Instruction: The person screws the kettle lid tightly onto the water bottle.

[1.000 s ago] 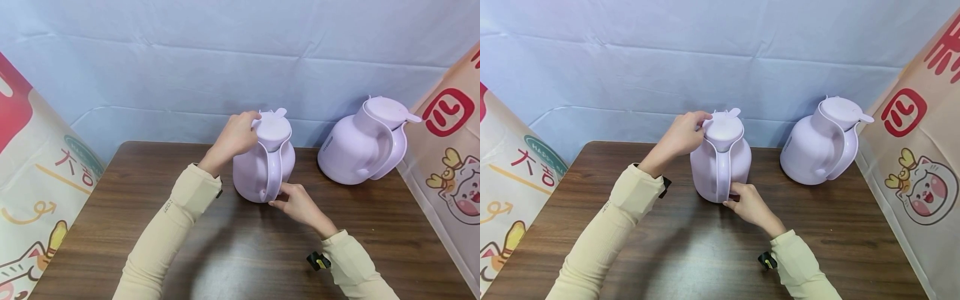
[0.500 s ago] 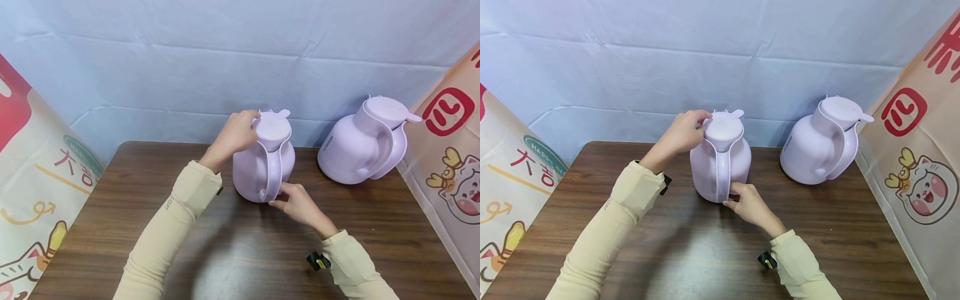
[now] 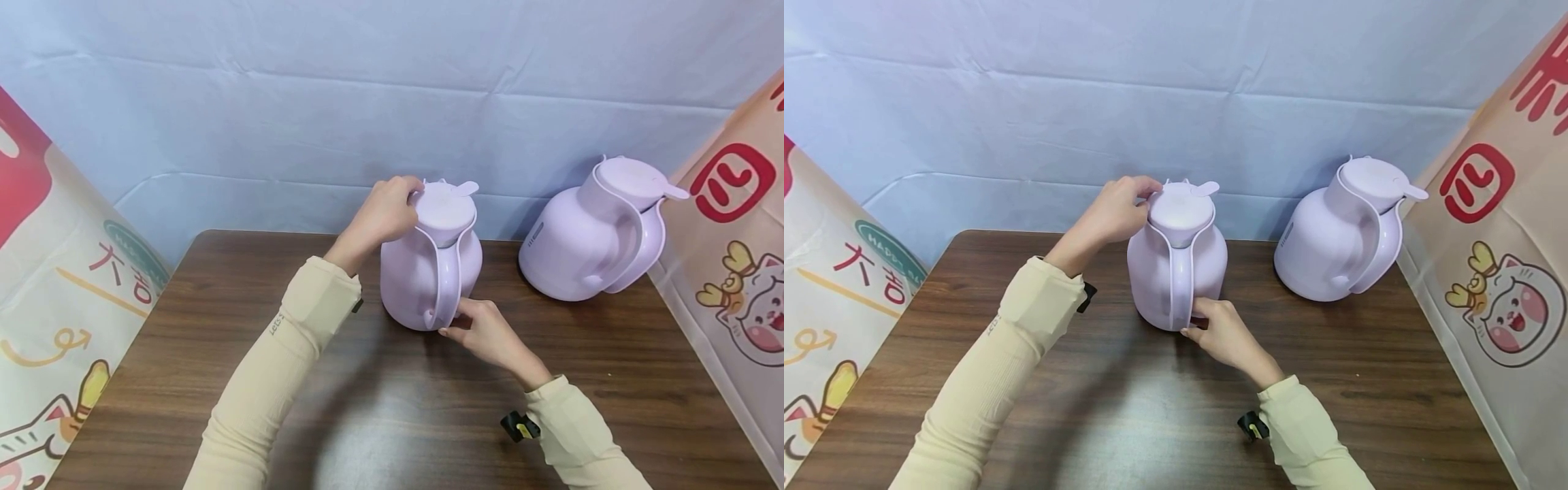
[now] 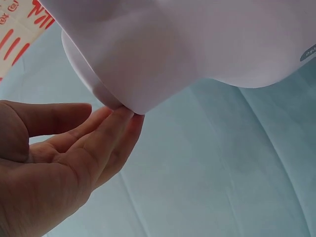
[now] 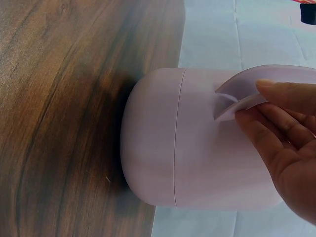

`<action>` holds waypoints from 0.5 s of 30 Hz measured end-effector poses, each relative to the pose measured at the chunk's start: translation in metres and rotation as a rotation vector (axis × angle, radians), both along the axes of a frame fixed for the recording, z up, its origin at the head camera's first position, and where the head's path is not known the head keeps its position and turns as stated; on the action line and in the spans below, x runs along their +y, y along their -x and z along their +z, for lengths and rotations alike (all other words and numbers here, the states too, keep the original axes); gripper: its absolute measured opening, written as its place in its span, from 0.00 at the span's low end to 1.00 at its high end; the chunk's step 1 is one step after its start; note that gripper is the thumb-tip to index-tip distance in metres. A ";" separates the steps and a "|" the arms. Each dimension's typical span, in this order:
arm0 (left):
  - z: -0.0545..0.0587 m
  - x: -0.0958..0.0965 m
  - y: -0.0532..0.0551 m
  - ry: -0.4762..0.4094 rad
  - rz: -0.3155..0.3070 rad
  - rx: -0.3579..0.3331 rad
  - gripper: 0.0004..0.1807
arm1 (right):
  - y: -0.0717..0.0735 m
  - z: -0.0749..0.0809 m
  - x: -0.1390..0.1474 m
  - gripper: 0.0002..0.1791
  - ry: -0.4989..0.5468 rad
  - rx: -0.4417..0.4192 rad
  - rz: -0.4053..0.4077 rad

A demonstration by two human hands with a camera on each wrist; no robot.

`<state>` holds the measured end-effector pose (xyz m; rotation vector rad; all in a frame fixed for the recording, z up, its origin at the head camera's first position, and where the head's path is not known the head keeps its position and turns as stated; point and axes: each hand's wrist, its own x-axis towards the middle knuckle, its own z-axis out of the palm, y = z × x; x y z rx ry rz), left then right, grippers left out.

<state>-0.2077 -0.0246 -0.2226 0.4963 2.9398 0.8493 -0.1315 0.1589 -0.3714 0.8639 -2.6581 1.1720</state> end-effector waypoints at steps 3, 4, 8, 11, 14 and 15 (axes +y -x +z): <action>0.000 0.000 0.000 -0.003 -0.004 -0.006 0.23 | 0.000 0.000 0.000 0.15 -0.001 0.002 0.003; 0.000 0.000 0.000 -0.004 -0.005 -0.009 0.24 | 0.000 0.000 0.000 0.15 0.000 0.002 0.004; 0.002 0.001 0.000 -0.007 -0.009 -0.022 0.26 | 0.001 -0.001 0.001 0.14 0.001 0.000 0.006; 0.004 0.001 -0.002 -0.014 -0.008 -0.032 0.27 | 0.001 0.000 0.001 0.14 0.002 -0.001 0.009; 0.006 0.000 -0.005 -0.019 -0.008 -0.037 0.27 | 0.001 0.000 0.001 0.14 0.003 -0.002 0.010; 0.006 0.000 -0.006 -0.019 -0.008 -0.038 0.26 | 0.001 0.000 0.001 0.14 0.004 -0.003 0.010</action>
